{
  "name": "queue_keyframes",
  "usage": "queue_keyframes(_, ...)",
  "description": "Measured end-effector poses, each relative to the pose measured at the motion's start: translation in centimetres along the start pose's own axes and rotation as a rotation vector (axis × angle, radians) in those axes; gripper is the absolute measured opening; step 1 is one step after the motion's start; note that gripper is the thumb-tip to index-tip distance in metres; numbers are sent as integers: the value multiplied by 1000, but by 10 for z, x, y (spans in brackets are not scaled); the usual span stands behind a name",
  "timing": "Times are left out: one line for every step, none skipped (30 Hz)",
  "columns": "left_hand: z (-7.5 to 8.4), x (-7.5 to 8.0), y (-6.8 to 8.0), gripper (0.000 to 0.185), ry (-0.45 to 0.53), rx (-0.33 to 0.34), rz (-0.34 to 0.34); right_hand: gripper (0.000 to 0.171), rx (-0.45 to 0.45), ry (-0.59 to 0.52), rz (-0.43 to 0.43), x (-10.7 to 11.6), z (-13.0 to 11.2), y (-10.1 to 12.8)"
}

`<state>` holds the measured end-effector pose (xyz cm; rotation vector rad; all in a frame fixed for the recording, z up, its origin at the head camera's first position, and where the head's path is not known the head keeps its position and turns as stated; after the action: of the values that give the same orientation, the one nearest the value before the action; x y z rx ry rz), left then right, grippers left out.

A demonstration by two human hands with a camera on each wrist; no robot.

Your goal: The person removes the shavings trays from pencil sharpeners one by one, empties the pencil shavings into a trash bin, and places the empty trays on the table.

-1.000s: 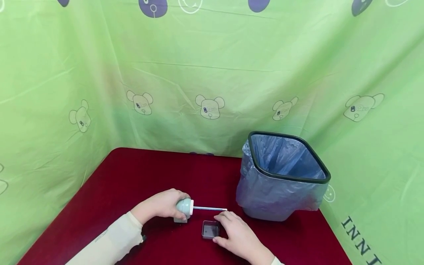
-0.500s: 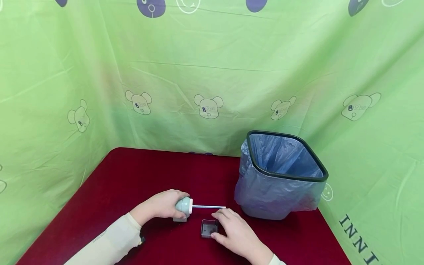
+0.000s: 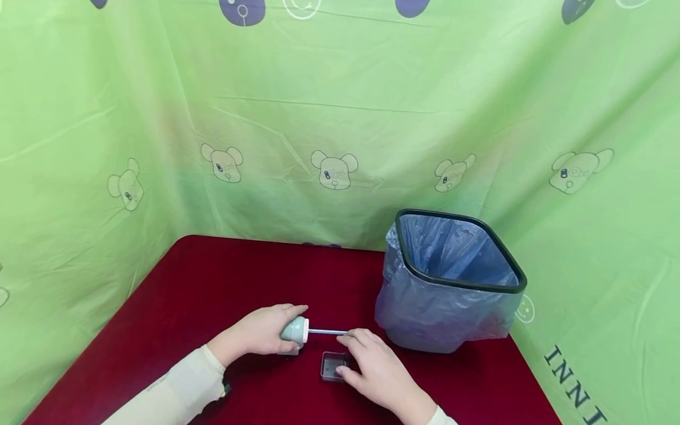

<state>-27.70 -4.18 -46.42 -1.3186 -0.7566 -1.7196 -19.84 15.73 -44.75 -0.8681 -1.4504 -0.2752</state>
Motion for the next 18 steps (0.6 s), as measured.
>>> queue_keyframes(0, 0, 1, 84, 1, -2, 1, 52, -2, 1, 5, 1, 0, 0)
queue_keyframes(0, -1, 1, 85, 1, 0, 1, 52, -4, -1, 11, 2, -1, -1)
queue_keyframes(0, -1, 2, 85, -1, -2, 5, 52, -6, -4, 16, 2, -1, -1)
queue_keyframes(0, -2, 2, 85, -4, -2, 7, 52, -8, -6, 20, 3, -1, -2)
queue_keyframes(0, -2, 3, 86, -4, -2, 10, 52, -11, -6, 23, 4, -1, -2)
queue_keyframes(-1, -3, 3, 87, -6, -3, 13, 52, -13, -6, 26, 5, -1, -2)
queue_keyframes(-1, -4, 3, 87, -8, -5, 17, 52, -15, -4, 29, 5, -1, -2)
queue_keyframes(0, -4, 4, 88, -9, -6, 21, 52, -16, -2, 33, 6, -1, -2)
queue_keyframes(0, -4, 4, 89, -9, -10, 26, 53, -18, 0, 36, 6, -1, -2)
queue_keyframes(0, -4, 5, 89, -9, -12, 29, 53, -18, 0, 41, 7, -2, -2)
queue_keyframes(1, -3, 6, 90, -9, -15, 32, 53, -17, 1, 45, 7, -2, -1)
queue_keyframes(2, -2, 7, 90, -12, -18, 35, 53, -14, 1, 51, 8, -2, -1)
queue_keyframes(3, -2, 8, 91, -16, -22, 39, 53, -11, 1, 56, 8, -2, -1)
queue_keyframes(4, -1, 9, 91, -23, -24, 43, 53, -8, 3, 60, 8, -3, -1)
queue_keyframes(5, 1, 10, 91, -30, -27, 47, 53, -5, 5, 65, 9, -3, -1)
queue_keyframes(6, 2, 11, 92, -40, -29, 52, 54, -3, 11, 69, 10, -3, -2)
queue_keyframes(7, 3, 12, 92, -51, -31, 57, 54, -1, 18, 73, 11, -3, -2)
queue_keyframes(8, 4, 13, 93, -61, -38, 67, 54, 1, 26, 79, 12, -3, -2)
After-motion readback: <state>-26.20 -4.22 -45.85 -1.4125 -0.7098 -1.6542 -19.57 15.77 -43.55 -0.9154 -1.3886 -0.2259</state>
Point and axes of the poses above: each hand's wrist, its own y-axis away from the middle knuckle, its own x-axis out of the back of the hand, z = x × y, the point moved 8 cm from there along -y, towards the middle knuckle, and after that the axes turned 10 degrees about x, right-handed, at the moved point
